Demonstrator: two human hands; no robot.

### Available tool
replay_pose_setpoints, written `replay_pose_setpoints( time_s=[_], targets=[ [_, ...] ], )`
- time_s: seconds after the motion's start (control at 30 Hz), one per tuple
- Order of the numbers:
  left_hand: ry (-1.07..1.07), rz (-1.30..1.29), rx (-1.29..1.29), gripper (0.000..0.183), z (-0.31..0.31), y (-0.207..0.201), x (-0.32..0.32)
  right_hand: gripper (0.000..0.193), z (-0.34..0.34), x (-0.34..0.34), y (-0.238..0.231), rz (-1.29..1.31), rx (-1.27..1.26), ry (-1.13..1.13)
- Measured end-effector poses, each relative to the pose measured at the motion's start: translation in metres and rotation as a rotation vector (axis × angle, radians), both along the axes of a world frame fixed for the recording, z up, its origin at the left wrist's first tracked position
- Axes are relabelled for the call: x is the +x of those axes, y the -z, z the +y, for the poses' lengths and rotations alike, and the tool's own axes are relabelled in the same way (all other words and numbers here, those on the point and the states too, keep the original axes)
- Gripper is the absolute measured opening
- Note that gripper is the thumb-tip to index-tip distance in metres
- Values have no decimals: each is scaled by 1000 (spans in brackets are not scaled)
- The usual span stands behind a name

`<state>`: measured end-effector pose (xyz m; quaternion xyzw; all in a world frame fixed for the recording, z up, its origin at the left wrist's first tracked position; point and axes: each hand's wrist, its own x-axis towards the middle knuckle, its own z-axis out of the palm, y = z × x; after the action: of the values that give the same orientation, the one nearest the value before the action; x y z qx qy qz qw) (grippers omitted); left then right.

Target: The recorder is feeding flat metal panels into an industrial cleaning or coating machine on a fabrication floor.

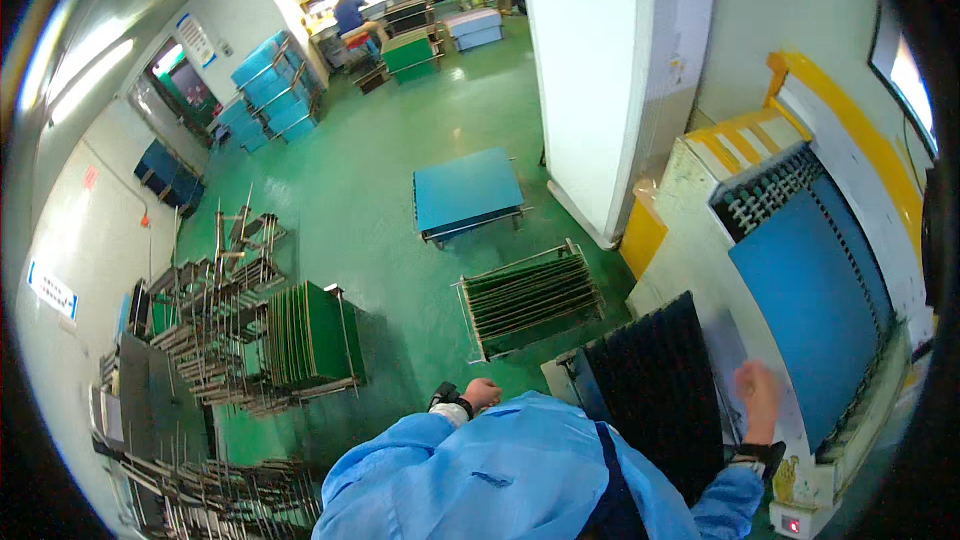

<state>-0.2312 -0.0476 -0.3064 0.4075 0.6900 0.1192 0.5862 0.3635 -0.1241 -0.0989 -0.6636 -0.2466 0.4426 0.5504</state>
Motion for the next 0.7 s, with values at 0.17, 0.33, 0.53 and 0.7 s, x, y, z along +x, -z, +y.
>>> replay_pose_setpoints(
  time_s=[0.17,0.33,0.53,0.7],
  targets=[
    [-7,-18,-6,18,-6,0,-5,32,-20,-43,19,-502,-180,-350],
    [-40,-40,-6,17,-6,6,-8,45,-47,-50,28,-582,-354,-234],
    [47,14,-53,18,5,13,-11,48,-61,-38,52,-697,-426,-164],
    [216,90,-9,22,5,40,-26,49,-60,-49,58,-886,-376,-74]
  ],
)
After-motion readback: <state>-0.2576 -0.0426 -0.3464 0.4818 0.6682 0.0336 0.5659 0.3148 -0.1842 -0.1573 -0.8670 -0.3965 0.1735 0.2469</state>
